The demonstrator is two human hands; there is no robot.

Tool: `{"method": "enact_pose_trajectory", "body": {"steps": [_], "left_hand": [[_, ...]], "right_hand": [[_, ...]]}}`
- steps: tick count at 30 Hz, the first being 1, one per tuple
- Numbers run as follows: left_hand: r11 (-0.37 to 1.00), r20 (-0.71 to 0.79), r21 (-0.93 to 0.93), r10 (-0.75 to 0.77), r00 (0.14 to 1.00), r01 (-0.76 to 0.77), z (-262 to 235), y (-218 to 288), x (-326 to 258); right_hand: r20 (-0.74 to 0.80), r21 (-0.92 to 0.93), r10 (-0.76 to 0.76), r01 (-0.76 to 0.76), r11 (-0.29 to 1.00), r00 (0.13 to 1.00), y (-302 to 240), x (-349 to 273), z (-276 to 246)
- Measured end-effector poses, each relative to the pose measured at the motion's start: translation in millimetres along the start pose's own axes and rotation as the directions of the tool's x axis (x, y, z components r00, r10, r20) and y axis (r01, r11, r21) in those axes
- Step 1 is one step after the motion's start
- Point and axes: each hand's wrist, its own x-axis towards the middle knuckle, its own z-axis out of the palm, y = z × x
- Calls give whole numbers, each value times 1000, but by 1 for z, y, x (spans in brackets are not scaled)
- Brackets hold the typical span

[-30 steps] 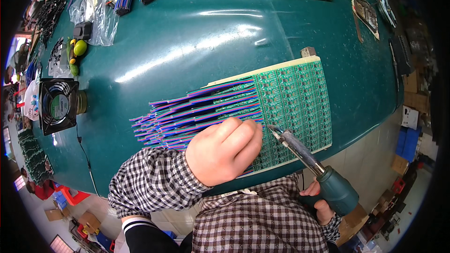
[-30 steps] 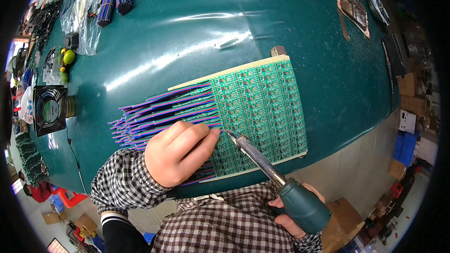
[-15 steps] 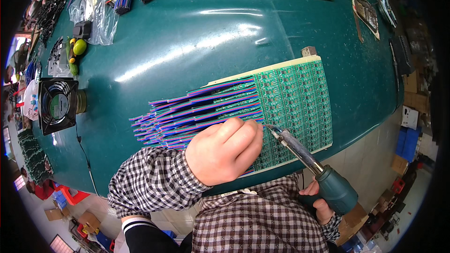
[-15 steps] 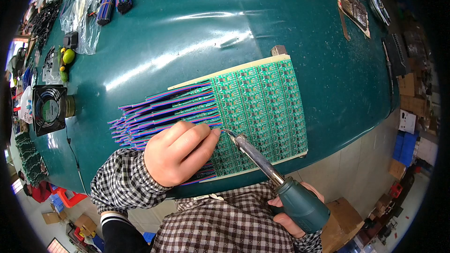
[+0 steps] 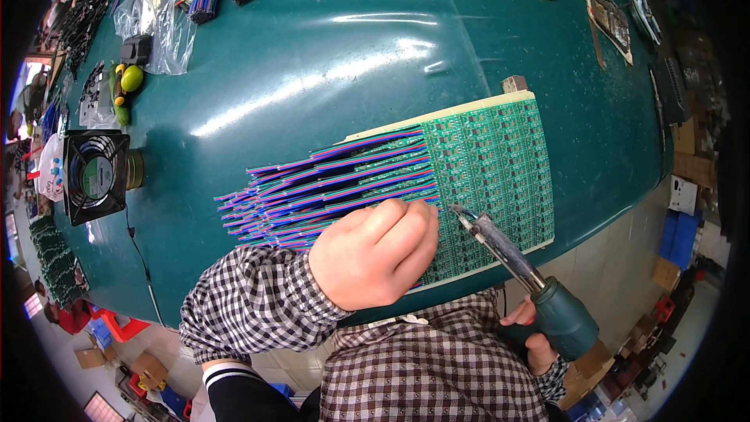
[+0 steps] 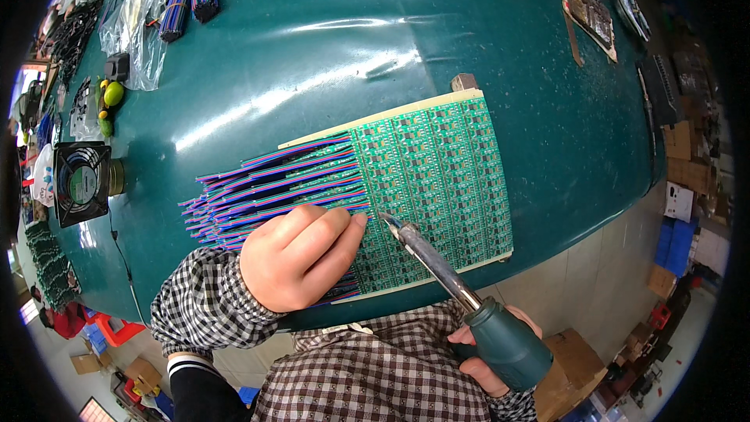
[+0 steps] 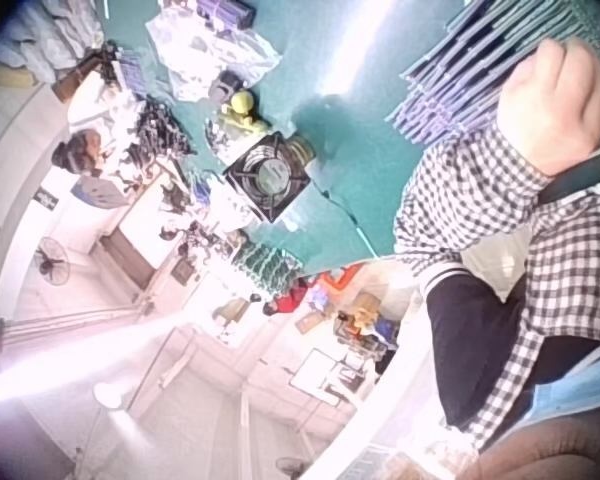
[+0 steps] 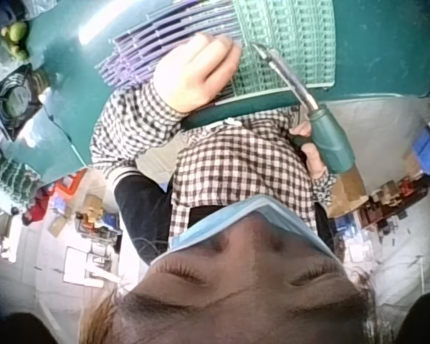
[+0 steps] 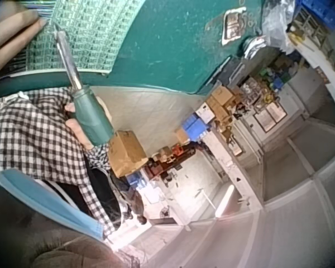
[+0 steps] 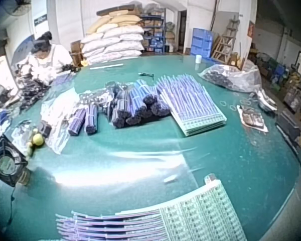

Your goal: The person places wire ribbons onto circuit boards and solders them into place using a handheld soldering tool, picking up, separating, and arranging bundles of wires on the workbench.

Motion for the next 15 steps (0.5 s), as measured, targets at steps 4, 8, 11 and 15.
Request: {"method": "enact_pose_trajectory", "body": {"steps": [4, 8, 11, 15], "left_hand": [[999, 7, 42, 18, 1000, -18, 2, 2, 2], [998, 12, 50, 32, 999, -32, 2, 3, 1], [997, -5, 72, 29, 1000, -28, 4, 5, 1], [994, -13, 98, 47, 999, -45, 3, 5, 1]], "right_hand": [[-32, 17, 3, -3, 1000, 999, -6, 4, 6], [5, -49, -3, 4, 999, 1000, 2, -1, -3], [-61, 37, 40, -38, 999, 997, -2, -2, 7], [-19, -63, 33, -34, 997, 999, 2, -4, -3]]}}
